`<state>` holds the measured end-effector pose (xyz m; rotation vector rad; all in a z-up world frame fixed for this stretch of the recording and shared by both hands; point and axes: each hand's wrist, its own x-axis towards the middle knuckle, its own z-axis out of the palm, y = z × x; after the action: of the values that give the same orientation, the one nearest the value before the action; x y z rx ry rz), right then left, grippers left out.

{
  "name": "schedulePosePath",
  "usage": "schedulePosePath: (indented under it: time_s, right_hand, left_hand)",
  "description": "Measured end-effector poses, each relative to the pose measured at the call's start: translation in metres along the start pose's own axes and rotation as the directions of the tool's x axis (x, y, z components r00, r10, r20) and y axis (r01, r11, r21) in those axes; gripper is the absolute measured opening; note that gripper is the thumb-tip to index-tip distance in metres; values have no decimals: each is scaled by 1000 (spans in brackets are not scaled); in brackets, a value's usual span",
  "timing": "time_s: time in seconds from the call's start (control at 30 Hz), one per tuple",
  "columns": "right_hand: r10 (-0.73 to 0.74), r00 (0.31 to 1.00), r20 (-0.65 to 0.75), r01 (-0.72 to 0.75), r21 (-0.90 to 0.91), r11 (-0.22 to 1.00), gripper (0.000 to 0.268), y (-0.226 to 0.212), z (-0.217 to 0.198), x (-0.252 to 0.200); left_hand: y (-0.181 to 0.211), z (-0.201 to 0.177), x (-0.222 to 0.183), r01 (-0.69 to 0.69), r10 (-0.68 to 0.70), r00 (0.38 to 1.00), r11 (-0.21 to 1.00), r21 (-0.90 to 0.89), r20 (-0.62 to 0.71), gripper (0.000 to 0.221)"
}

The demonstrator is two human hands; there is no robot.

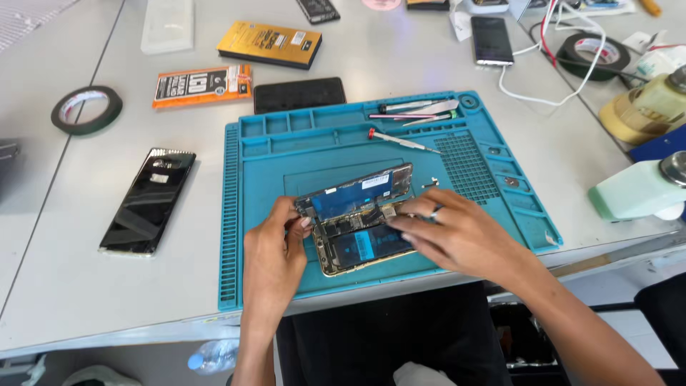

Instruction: The person reassembles a gold smartphone by aligning the screen and securing it with screws. They then place it aside and begin working on a second black smartphone, removing screws from its back cover.

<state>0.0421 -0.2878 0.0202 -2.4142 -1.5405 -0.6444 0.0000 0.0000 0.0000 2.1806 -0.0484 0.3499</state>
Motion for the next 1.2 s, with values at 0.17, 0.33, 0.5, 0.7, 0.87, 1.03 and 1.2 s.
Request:
schedulePosePath:
  time_s: [0.17, 0.33, 0.5, 0.7, 0.87, 1.03, 1.2]
  right_hand:
    - [88, 995, -56, -84, 75, 994, 18, 0, -9, 2]
    - [125, 992, 10, -125, 85, 988, 23, -4, 7, 13]
    - [179, 984, 20, -180, 159, 971, 17, -10, 15, 15]
    - [167, 986, 23, -168, 243, 955, 9, -8, 8, 17]
    - [137, 988, 67, -150, 289, 945, 8, -6, -4, 9]
    - [134, 987, 86, -156, 359, 920, 15, 3, -10, 1]
    - [265, 959, 102, -268, 14, 963, 28, 23, -28, -7]
  left_hand:
    - [-2, 0, -2, -1, 1, 1000, 1000, -27, 6, 18]
    - [-4, 1, 2, 19, -19, 1000, 1000, -23, 15, 23]
    - [-6, 2, 1, 57, -57, 998, 998, 4, 33, 20]
    - [-3, 1, 4, 58, -58, 998, 998, -3, 22, 16]
    - [-9, 3, 1, 84, -84, 996, 996, -3, 28, 24]
    - [-9, 3, 2, 84, -84, 996, 996, -1, 41, 23]
    - [-7, 3, 2, 63, -63, 998, 998, -12, 30, 20]
